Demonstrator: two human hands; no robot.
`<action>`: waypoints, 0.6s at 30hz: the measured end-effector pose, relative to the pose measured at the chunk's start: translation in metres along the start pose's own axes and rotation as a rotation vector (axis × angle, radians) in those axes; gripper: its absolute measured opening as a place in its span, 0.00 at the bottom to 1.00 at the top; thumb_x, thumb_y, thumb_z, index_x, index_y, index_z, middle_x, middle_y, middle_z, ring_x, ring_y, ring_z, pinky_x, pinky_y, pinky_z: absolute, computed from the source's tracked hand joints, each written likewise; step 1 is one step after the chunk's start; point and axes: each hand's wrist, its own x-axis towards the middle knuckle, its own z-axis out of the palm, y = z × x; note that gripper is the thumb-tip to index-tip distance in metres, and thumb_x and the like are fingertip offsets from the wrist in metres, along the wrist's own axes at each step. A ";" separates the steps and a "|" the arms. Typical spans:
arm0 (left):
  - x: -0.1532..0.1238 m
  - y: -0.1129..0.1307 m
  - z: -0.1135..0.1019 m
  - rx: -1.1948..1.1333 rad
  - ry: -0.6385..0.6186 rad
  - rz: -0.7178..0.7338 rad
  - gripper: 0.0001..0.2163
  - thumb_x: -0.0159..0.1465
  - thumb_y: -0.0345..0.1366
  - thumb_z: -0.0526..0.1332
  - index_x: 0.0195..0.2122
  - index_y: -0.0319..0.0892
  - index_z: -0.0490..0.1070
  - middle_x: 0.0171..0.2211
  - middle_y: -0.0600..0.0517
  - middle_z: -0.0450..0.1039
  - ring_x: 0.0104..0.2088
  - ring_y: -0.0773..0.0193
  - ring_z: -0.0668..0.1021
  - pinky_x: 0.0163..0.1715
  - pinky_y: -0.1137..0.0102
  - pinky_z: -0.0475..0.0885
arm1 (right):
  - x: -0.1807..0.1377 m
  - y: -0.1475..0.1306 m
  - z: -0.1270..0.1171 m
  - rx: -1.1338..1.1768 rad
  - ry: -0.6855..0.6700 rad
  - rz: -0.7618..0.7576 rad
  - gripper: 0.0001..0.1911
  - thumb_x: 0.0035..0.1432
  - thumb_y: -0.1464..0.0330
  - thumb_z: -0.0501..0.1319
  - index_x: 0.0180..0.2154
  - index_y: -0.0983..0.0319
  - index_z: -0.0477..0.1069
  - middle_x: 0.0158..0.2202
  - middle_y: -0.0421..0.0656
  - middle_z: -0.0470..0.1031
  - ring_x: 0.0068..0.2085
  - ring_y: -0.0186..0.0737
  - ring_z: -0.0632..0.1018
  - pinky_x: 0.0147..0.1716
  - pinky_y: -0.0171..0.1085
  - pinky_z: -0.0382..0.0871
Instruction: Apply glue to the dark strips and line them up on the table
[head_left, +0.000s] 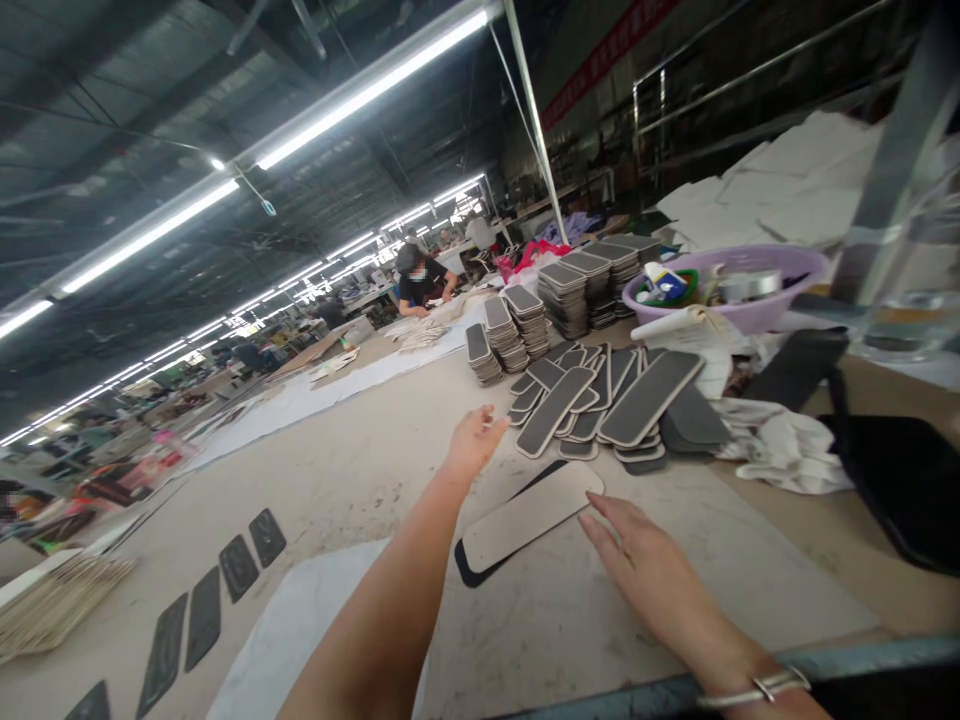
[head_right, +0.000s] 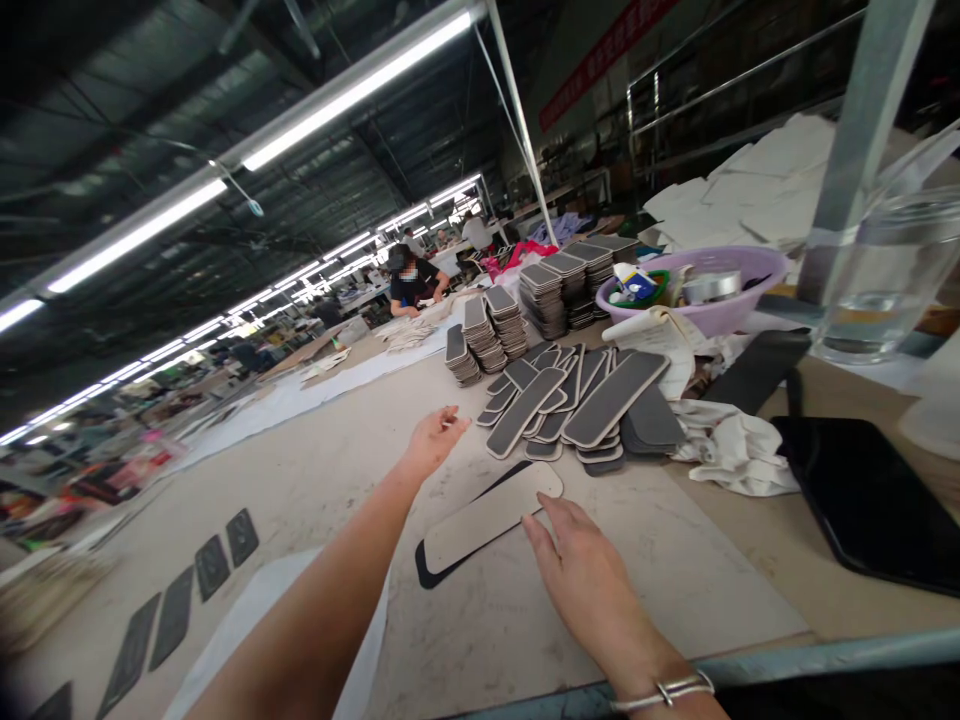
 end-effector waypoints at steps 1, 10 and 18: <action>-0.011 -0.008 0.006 0.097 -0.070 0.064 0.26 0.58 0.46 0.65 0.54 0.38 0.69 0.51 0.41 0.73 0.48 0.54 0.76 0.50 0.64 0.69 | -0.001 0.001 0.001 -0.033 -0.020 -0.034 0.30 0.65 0.54 0.45 0.54 0.68 0.69 0.54 0.53 0.70 0.54 0.50 0.72 0.55 0.49 0.67; -0.098 -0.058 0.023 0.535 -0.397 0.318 0.26 0.53 0.45 0.66 0.51 0.36 0.70 0.47 0.40 0.70 0.48 0.48 0.73 0.50 0.61 0.69 | -0.005 0.007 0.010 -0.149 -0.029 -0.099 0.26 0.61 0.58 0.49 0.52 0.65 0.71 0.52 0.51 0.73 0.50 0.49 0.75 0.49 0.46 0.72; -0.102 -0.061 -0.002 0.437 -0.260 0.373 0.36 0.52 0.49 0.66 0.60 0.39 0.63 0.48 0.42 0.67 0.48 0.49 0.72 0.51 0.59 0.69 | 0.000 0.022 0.012 -0.120 0.095 -0.114 0.32 0.58 0.50 0.49 0.56 0.64 0.66 0.48 0.49 0.75 0.48 0.50 0.76 0.49 0.49 0.71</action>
